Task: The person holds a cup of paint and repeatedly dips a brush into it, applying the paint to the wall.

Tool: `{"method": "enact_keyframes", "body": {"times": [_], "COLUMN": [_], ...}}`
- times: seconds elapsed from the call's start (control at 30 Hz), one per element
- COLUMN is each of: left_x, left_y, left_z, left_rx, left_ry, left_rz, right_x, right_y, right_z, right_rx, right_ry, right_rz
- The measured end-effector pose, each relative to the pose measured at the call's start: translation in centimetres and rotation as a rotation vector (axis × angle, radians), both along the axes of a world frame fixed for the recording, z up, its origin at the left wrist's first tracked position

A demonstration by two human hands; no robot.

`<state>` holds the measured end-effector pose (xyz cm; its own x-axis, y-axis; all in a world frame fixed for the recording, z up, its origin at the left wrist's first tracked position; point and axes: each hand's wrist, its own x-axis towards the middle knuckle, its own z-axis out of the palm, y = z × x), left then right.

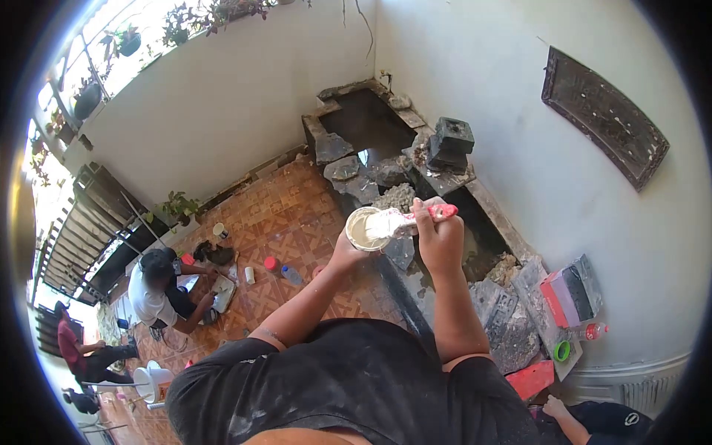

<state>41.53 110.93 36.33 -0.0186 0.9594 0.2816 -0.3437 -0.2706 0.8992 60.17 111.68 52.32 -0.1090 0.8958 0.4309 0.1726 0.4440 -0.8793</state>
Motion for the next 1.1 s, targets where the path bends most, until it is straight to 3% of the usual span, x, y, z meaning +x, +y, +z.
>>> {"method": "enact_keyframes", "body": {"times": [0.17, 0.3, 0.47, 0.7, 0.83, 0.93, 1.1], "left_x": [1.8, 2.4, 2.4, -1.0, -4.0, -6.2, -9.3], "left_y": [2.2, 3.4, 4.7, 7.3, 7.2, 7.1, 6.1], "left_z": [-0.5, -0.9, -1.0, -1.9, 0.6, 0.9, 1.1], "left_rx": [0.035, 0.059, 0.037, 0.095, 0.116, 0.103, 0.034], "left_ry": [0.02, 0.04, 0.034, 0.045, 0.12, 0.044, 0.017], "left_rz": [0.022, 0.041, 0.003, -0.103, -0.06, -0.062, -0.02], "right_x": [1.3, 1.5, 0.9, -2.7, -4.5, -7.0, -9.3], "right_y": [2.2, 4.1, 5.4, 6.0, 6.6, 6.5, 7.7], "right_z": [0.3, -0.1, -0.6, 0.3, -0.1, 1.0, -1.6], "right_rx": [0.015, 0.072, 0.054, 0.027, 0.068, -0.021, -0.213], "right_ry": [0.108, -0.057, -0.058, -0.034, -0.213, 0.01, 0.295], "right_rz": [0.025, 0.046, -0.035, -0.117, -0.105, -0.109, -0.137]}}
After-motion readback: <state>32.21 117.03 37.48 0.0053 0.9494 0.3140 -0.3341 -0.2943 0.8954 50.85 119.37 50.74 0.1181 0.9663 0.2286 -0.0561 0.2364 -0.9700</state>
